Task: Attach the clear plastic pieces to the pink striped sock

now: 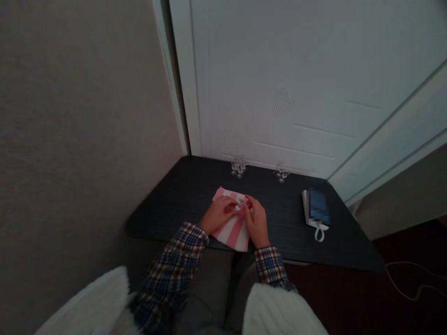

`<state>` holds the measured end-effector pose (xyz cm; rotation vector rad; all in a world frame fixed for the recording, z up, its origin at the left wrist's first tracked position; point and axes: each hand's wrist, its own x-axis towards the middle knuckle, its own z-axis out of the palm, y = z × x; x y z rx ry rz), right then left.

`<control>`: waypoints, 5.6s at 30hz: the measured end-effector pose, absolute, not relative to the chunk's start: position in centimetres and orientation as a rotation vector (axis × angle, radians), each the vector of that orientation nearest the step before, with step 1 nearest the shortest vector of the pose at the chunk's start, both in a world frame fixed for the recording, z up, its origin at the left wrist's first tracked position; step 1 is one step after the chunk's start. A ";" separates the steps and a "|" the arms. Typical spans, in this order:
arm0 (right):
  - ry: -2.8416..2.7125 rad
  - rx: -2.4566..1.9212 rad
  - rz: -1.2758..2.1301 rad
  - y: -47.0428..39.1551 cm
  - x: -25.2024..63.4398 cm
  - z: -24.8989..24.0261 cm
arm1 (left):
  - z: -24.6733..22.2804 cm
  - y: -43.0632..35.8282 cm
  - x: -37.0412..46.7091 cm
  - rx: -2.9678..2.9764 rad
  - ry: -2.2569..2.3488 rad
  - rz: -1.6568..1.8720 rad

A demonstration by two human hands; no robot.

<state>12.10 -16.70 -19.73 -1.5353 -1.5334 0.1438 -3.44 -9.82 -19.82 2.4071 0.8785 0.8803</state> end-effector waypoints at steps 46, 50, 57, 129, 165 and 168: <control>-1.598 -1.247 0.345 -17.0 11.9 -19.7 | -20.2 -9.7 -3.2 1.827 0.766 1.024; -1.622 -1.283 0.295 -16.9 12.0 -19.7 | -19.6 -10.3 -3.0 1.775 0.731 1.011; -1.714 -1.276 0.245 -17.0 12.1 -19.4 | -19.9 -10.0 -3.2 1.747 0.808 1.065; -1.528 -1.703 -0.011 -15.5 13.1 -22.3 | -21.0 -9.1 -4.0 2.002 1.023 1.062; -1.508 -1.561 0.104 -15.9 13.1 -21.5 | -19.1 -10.7 -3.5 2.142 0.893 0.989; -1.512 -1.528 0.120 -16.1 13.0 -21.0 | -19.0 -10.7 -3.4 2.174 0.859 0.979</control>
